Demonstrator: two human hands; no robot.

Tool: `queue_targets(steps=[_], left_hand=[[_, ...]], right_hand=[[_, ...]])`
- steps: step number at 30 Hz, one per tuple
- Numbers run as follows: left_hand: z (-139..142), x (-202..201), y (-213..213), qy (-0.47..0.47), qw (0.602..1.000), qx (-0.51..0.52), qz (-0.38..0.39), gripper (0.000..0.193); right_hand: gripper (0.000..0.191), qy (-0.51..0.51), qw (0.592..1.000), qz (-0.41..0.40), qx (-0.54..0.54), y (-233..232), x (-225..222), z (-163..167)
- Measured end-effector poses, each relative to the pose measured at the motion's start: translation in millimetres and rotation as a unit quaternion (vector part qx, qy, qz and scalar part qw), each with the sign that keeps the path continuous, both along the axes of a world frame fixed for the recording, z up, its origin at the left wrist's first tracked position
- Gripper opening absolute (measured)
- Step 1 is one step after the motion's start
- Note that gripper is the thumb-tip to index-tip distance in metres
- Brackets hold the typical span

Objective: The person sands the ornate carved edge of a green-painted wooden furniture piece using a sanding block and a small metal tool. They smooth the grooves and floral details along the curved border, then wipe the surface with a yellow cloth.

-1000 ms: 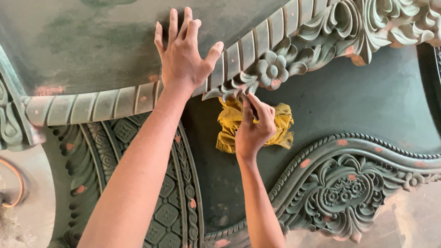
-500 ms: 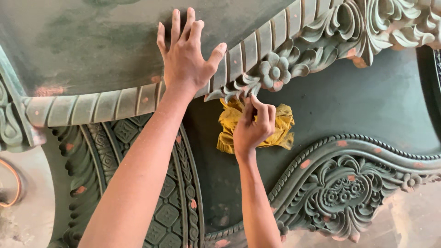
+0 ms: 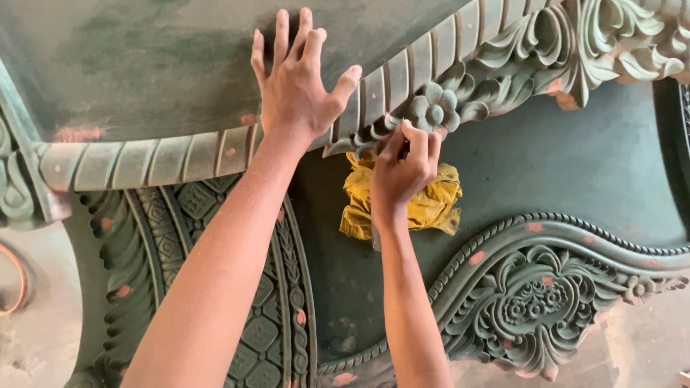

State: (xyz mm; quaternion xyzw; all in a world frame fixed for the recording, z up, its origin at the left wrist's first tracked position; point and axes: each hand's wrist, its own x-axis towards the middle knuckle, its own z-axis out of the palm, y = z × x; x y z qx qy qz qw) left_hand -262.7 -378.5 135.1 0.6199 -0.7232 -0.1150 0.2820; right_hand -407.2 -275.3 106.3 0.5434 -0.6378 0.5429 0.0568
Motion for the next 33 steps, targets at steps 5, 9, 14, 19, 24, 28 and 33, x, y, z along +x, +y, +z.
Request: queue_targets(steps=[5, 9, 14, 19, 24, 28, 33], left_hand=[[1, -1, 2, 0.005, 1.0, 0.008, 0.006, 0.063], [0, -1, 0, 0.006, 1.0, -0.004, 0.004, 0.063], [-3, 0, 1, 0.005, 1.0, 0.0, 0.003, 0.061], [-2, 0, 1, 0.001, 1.0, -0.001, 0.008, 0.06], [-2, -2, 0, -0.004, 1.0, 0.005, 0.009, 0.059], [-3, -2, 0, -0.008, 1.0, -0.016, 0.016, 0.059], [-3, -3, 2, -0.005, 1.0, -0.006, 0.021, 0.056]], right_hand=[[0.004, -0.032, 0.99, -0.003, 0.136, 22, -11, 10], [0.012, 0.004, 0.992, 0.072, 0.102, 27, -41, 26], [0.016, 0.145, 0.96, 0.212, 0.112, -4, -85, 47], [0.016, 0.212, 0.901, 0.349, 0.148, -35, -99, 57], [0.018, 0.238, 0.839, 0.459, 0.166, -52, -105, 58], [0.017, 0.262, 0.814, 0.498, 0.146, -66, -116, 55], [0.01, 0.263, 0.789, 0.533, 0.157, -74, -121, 50]])
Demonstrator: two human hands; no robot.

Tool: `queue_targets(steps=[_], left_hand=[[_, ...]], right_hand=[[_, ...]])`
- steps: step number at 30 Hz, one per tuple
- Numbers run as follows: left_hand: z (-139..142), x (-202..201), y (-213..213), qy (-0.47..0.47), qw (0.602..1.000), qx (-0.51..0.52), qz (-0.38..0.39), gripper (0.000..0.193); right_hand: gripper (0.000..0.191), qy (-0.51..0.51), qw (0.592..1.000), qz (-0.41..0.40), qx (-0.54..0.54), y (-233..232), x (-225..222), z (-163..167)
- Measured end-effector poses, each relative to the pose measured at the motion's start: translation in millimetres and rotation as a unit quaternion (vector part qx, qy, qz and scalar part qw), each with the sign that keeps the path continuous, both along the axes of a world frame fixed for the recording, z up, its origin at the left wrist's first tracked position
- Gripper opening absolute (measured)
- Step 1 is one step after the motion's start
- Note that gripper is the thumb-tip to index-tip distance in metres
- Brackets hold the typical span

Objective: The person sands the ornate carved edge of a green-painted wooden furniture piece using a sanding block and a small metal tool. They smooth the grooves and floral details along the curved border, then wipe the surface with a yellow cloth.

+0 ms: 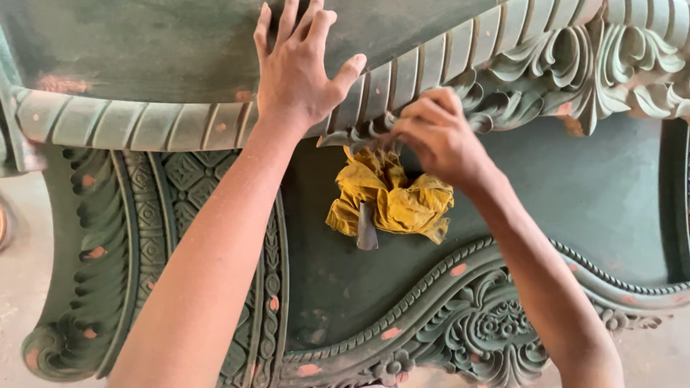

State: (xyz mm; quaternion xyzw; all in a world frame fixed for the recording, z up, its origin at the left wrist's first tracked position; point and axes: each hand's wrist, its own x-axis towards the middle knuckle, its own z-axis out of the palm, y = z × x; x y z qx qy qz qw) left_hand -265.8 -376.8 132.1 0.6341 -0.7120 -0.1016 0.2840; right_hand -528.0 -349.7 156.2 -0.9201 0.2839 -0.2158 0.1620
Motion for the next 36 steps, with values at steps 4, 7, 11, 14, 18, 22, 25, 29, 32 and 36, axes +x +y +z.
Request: queue_targets(steps=[4, 7, 11, 14, 18, 22, 25, 29, 32, 36], left_hand=[[0, -1, -1, 0.005, 1.0, -0.008, 0.002, 0.055], [-1, -1, -1, 0.002, 1.0, 0.011, 0.006, 0.056], [-2, -2, -1, -0.011, 0.999, -0.034, 0.012, 0.053], [-2, -2, -1, -0.01, 1.0, -0.005, 0.014, 0.052], [-1, -3, 1, -0.001, 1.0, -0.003, 0.017, 0.053], [-2, -4, -1, -0.007, 1.0, -0.016, 0.02, 0.052], [-2, -2, -3, -0.005, 0.999, -0.04, 0.014, 0.053], [-1, -3, -1, 0.004, 1.0, -0.001, 0.021, 0.055], [1, -2, 0, 0.009, 1.0, 0.0, 0.022, 0.055], [3, -1, -2, 0.018, 1.0, -0.012, 0.015, 0.055]], right_hand=[[0.021, -0.011, 1.0, 0.006, -0.004, 0, 3, 3], [0.023, -0.013, 1.0, 0.009, -0.022, -2, -1, 9], [0.012, -0.021, 0.994, -0.078, -0.076, -2, -14, 14], [0.016, -0.065, 0.991, -0.106, -0.049, 5, -19, 8], [0.016, -0.096, 0.989, -0.098, -0.053, 19, -5, -7], [0.024, -0.085, 0.989, -0.102, -0.073, 28, 20, -11], [0.031, -0.066, 0.989, -0.107, -0.083, 32, 34, -4], [0.04, -0.05, 0.985, -0.131, -0.096, 37, 43, 7], [0.039, -0.045, 0.986, -0.145, -0.067, 40, 47, 6], [0.036, -0.061, 0.979, -0.18, -0.072, 42, 52, 3]])
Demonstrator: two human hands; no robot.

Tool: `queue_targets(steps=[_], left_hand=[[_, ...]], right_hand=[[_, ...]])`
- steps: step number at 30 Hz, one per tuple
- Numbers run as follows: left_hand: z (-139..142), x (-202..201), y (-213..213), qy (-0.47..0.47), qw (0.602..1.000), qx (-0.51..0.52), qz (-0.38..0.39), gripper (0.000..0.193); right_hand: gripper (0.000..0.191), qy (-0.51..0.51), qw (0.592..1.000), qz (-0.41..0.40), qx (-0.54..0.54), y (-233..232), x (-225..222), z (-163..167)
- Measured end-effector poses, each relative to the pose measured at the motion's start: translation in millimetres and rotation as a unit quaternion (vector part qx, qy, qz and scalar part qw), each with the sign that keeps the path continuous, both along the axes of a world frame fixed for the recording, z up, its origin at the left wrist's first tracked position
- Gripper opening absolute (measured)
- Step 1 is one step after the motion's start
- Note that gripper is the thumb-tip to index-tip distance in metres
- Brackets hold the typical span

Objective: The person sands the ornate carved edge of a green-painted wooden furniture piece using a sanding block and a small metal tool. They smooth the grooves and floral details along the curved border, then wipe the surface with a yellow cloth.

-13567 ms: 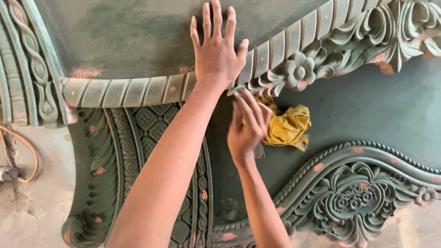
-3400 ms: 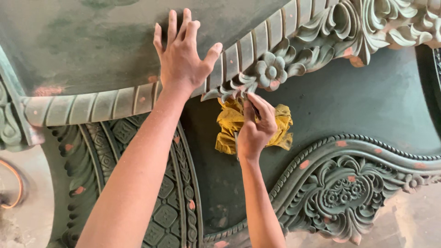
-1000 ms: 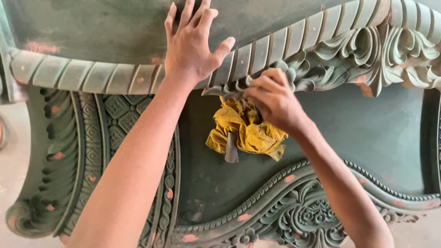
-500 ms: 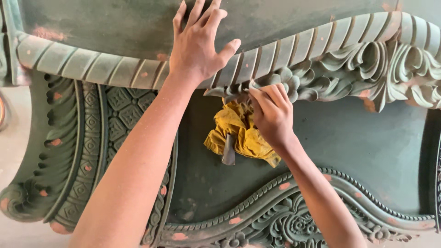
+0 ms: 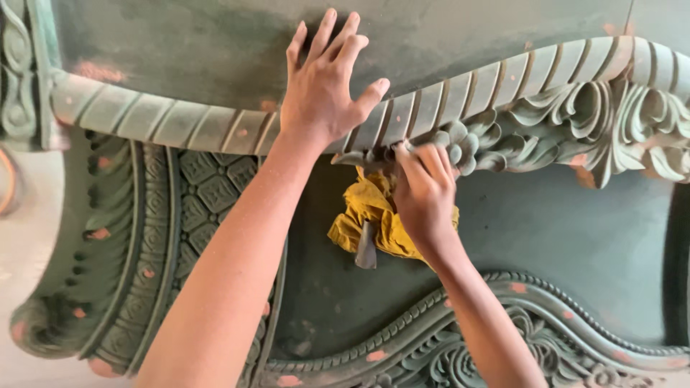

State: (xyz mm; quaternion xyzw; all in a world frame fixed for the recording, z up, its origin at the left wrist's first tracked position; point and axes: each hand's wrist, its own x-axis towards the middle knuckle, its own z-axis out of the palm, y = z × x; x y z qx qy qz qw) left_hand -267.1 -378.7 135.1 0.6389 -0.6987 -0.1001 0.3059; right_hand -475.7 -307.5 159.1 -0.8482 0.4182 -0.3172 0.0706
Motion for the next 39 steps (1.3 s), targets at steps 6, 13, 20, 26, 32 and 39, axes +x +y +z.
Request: queue_targets(steps=[6, 13, 20, 26, 32, 39], left_hand=[[-2, 1, 4, 0.013, 1.0, 0.006, -0.001, 0.058], [0, 3, 0, 0.01, 1.0, 0.016, 0.001, 0.058], [-1, 2, 2, 0.002, 1.0, 0.029, 0.008, 0.058], [-4, 3, 2, -0.001, 1.0, 0.024, 0.005, 0.058], [-7, 2, 0, -0.004, 1.0, 0.006, -0.001, 0.057], [-4, 6, 0, 0.006, 1.0, 0.026, 0.002, 0.06]], right_hand=[[0.024, 0.006, 0.997, -0.025, 0.067, 12, -5, 23], [0.024, -0.077, 0.986, -0.089, 0.116, 21, -4, 22], [0.02, -0.059, 0.991, -0.107, 0.048, 14, 11, -6], [0.013, -0.059, 0.986, -0.139, 0.063, 19, 21, -4], [0.011, -0.067, 0.987, -0.139, 0.05, 12, 27, -8], [0.01, -0.075, 0.973, -0.19, 0.106, 23, 38, 0]])
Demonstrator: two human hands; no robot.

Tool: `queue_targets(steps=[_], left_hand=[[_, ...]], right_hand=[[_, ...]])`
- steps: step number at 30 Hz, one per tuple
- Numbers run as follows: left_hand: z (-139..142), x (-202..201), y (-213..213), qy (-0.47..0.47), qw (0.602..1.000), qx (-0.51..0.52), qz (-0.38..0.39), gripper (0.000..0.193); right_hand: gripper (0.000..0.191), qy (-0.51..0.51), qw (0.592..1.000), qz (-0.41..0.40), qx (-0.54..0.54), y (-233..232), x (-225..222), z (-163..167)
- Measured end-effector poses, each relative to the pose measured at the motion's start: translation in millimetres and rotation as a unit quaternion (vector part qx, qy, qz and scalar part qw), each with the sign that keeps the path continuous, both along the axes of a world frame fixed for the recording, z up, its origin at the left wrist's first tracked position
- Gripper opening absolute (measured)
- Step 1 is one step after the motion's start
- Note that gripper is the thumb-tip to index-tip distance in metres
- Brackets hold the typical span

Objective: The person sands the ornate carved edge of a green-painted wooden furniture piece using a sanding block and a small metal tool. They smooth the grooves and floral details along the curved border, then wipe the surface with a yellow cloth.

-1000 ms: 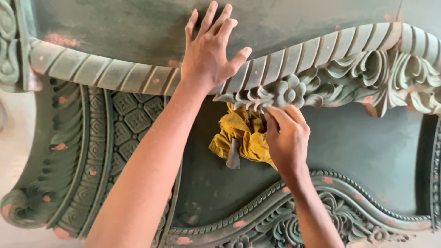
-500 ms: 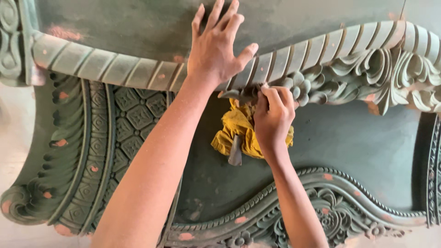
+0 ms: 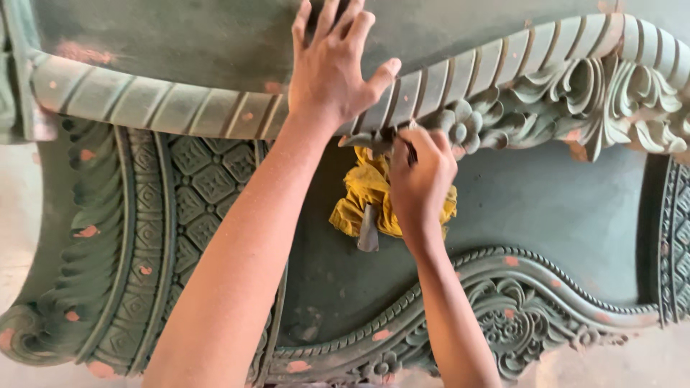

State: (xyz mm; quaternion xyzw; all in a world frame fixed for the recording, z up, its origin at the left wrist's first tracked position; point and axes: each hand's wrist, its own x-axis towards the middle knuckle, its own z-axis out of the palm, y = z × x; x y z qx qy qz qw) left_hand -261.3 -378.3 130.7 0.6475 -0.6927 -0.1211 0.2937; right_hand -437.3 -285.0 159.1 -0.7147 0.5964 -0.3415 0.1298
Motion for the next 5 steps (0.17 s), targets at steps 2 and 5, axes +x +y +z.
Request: queue_targets(steps=[2, 5], left_hand=[[-1, -4, 1, 0.006, 1.0, 0.012, -0.002, 0.061], [0, -1, -1, -0.011, 1.0, 0.001, 0.0, 0.064]], right_hand=[[0.01, 0.02, 0.999, 0.019, -0.043, -11, 1, -6], [0.015, 0.01, 0.999, -0.018, 0.039, 4, -1, -4]])
